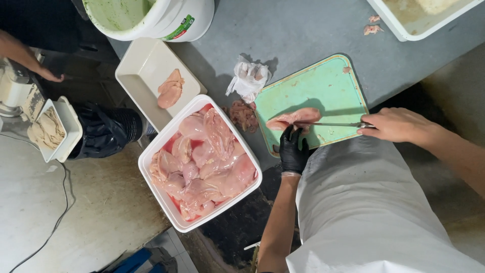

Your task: Trimming fat and connective tissue from raw chicken breasts using a knife on a cutting board and sorting them into plastic bins.

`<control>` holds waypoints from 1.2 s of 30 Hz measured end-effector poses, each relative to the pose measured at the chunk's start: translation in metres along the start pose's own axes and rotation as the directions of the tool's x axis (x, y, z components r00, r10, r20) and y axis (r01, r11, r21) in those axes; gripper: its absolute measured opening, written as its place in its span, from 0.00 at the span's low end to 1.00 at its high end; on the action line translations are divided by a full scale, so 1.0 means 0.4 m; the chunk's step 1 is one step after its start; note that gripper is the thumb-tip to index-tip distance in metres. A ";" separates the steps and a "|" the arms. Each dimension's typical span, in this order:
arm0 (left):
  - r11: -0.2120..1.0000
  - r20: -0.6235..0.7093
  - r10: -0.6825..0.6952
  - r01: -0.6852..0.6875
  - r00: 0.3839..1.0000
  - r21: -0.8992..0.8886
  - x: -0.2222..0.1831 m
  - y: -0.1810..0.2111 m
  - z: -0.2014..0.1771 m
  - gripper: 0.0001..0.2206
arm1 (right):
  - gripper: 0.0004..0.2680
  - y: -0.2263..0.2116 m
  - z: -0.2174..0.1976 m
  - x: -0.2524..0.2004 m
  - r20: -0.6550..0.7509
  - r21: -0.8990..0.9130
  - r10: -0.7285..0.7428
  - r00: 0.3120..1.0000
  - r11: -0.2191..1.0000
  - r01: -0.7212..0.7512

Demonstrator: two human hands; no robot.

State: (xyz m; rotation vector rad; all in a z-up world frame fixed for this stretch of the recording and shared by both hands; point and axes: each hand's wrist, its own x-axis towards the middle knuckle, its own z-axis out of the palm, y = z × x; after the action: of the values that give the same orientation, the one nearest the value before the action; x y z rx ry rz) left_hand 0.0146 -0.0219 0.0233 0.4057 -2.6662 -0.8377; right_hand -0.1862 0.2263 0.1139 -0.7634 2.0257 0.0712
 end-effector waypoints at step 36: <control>0.984 0.385 0.144 -0.172 0.912 0.040 0.230 -0.088 0.152 0.17 | 0.13 0.046 0.145 -0.121 -0.222 0.915 0.343 0.913 0.397 0.073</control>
State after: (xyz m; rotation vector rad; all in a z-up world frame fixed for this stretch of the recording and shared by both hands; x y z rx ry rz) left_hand -0.0860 -0.0521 -0.0254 0.0382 -3.0423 -0.8427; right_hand -0.1345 0.2846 0.1152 0.1632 2.0430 -1.1321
